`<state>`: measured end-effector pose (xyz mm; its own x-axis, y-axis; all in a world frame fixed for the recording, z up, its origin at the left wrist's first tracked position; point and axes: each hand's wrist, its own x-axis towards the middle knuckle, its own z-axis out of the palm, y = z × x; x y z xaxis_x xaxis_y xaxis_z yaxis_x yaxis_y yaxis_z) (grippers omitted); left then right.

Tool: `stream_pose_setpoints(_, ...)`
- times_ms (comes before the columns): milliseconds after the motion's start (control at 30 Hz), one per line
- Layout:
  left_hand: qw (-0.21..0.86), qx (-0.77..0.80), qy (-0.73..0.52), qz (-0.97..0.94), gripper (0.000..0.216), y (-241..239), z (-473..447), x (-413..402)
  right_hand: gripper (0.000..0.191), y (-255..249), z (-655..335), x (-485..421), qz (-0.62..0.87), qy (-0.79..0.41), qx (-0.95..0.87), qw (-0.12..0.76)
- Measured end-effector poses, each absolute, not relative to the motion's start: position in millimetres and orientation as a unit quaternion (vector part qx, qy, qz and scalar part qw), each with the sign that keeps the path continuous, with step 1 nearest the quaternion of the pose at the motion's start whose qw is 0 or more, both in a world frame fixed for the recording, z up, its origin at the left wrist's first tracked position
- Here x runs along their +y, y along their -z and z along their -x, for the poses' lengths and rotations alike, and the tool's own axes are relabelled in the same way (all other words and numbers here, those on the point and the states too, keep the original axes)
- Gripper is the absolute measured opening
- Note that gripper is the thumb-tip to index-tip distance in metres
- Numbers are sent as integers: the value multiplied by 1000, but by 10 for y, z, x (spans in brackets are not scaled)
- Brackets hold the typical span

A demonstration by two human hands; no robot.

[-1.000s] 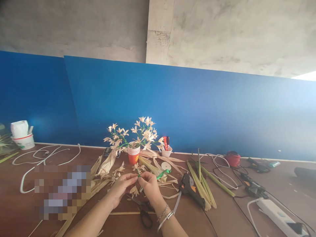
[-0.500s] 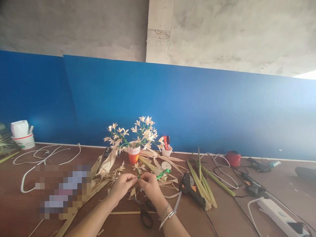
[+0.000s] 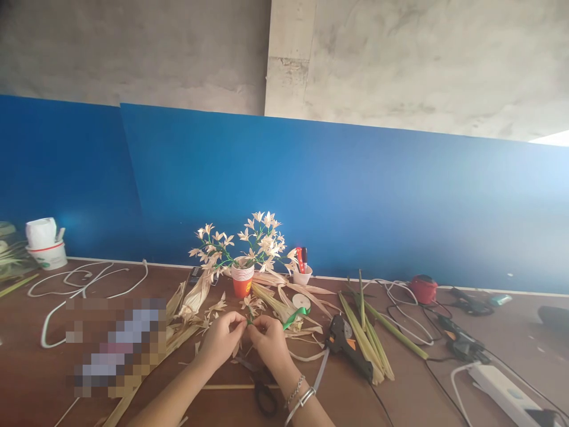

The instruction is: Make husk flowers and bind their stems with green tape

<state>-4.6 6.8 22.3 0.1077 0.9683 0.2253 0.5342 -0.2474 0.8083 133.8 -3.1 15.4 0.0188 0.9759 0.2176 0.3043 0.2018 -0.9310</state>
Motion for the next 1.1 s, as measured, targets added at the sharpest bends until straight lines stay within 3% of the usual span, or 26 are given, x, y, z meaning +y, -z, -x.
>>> stream_pose_setpoints(533,387,511,-395,-658,19,-216,89,137,18,-179,-1362,-40,523,-359,-612,473)
stream_pose_setpoints(867,360,513,-425,-653,20,-128,79,176,30,-101,-1362,-27,560,-178,-673,449)
stream_pose_setpoints(1100,352,515,-452,-638,21,-107,56,152,34,-107,-1360,-8,571,-166,-669,446)
